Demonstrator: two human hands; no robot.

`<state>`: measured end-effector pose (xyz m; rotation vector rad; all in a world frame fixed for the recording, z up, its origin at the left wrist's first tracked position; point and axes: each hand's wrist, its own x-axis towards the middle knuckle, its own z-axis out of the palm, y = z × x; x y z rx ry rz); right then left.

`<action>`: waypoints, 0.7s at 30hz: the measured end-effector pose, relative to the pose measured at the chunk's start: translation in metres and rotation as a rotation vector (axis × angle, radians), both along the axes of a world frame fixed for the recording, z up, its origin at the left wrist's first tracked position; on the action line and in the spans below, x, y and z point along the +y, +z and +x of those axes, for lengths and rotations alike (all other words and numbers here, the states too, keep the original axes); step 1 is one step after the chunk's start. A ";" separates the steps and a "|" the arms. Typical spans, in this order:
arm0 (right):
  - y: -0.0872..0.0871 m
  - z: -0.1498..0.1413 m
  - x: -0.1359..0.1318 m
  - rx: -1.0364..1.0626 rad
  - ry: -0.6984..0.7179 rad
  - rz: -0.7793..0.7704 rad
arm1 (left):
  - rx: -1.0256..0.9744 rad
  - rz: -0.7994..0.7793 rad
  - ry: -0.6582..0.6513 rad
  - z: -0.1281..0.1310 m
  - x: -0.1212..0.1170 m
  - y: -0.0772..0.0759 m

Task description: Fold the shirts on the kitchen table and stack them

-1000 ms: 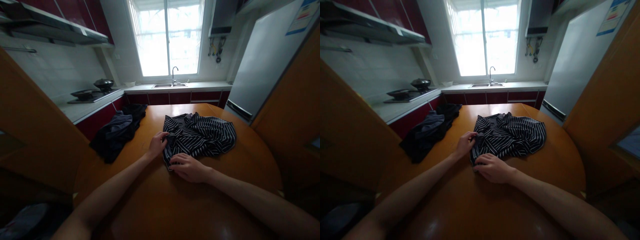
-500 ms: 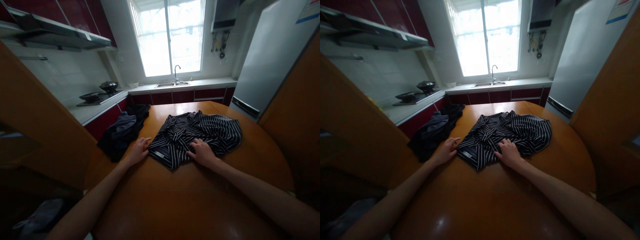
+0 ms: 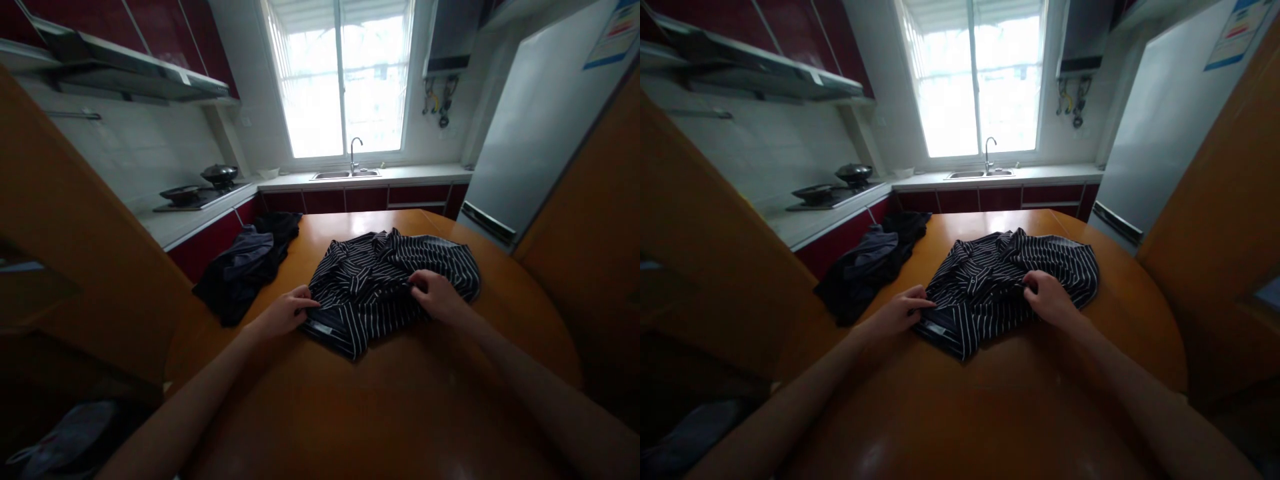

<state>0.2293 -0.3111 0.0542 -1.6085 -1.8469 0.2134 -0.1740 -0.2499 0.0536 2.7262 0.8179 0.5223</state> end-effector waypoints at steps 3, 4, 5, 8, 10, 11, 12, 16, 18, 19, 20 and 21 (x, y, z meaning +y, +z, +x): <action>0.006 0.039 -0.001 0.058 -0.178 0.006 | 0.066 -0.086 -0.103 0.011 -0.021 0.011; 0.007 0.052 -0.004 0.081 -0.224 -0.003 | 0.097 -0.126 -0.142 0.017 -0.029 0.014; 0.008 0.065 -0.008 0.101 -0.255 -0.013 | 0.127 -0.170 -0.182 0.024 -0.037 0.017; 0.008 0.105 -0.028 0.152 -0.275 -0.040 | 0.212 -0.341 -0.323 0.042 -0.060 0.025; 0.008 0.131 -0.046 0.196 -0.266 -0.048 | 0.247 -0.473 -0.420 0.053 -0.070 0.033; 0.008 0.143 -0.056 0.223 -0.270 -0.051 | 0.245 -0.519 -0.453 0.059 -0.071 0.037; 0.008 0.155 -0.065 0.250 -0.278 -0.058 | 0.220 -0.534 -0.465 0.064 -0.070 0.040; 0.008 0.196 -0.095 0.338 -0.313 -0.166 | -0.022 -0.300 -0.289 0.088 -0.041 0.039; 0.005 0.213 -0.106 0.341 -0.275 -0.274 | -0.061 -0.168 -0.196 0.100 -0.020 0.031; 0.003 0.221 -0.111 0.325 -0.243 -0.333 | -0.041 -0.121 -0.174 0.106 -0.011 0.026; 0.000 0.228 -0.115 0.294 -0.211 -0.390 | 0.000 -0.082 -0.165 0.112 -0.003 0.022; -0.002 0.235 -0.119 0.250 -0.188 -0.430 | 0.049 -0.048 -0.164 0.117 0.004 0.017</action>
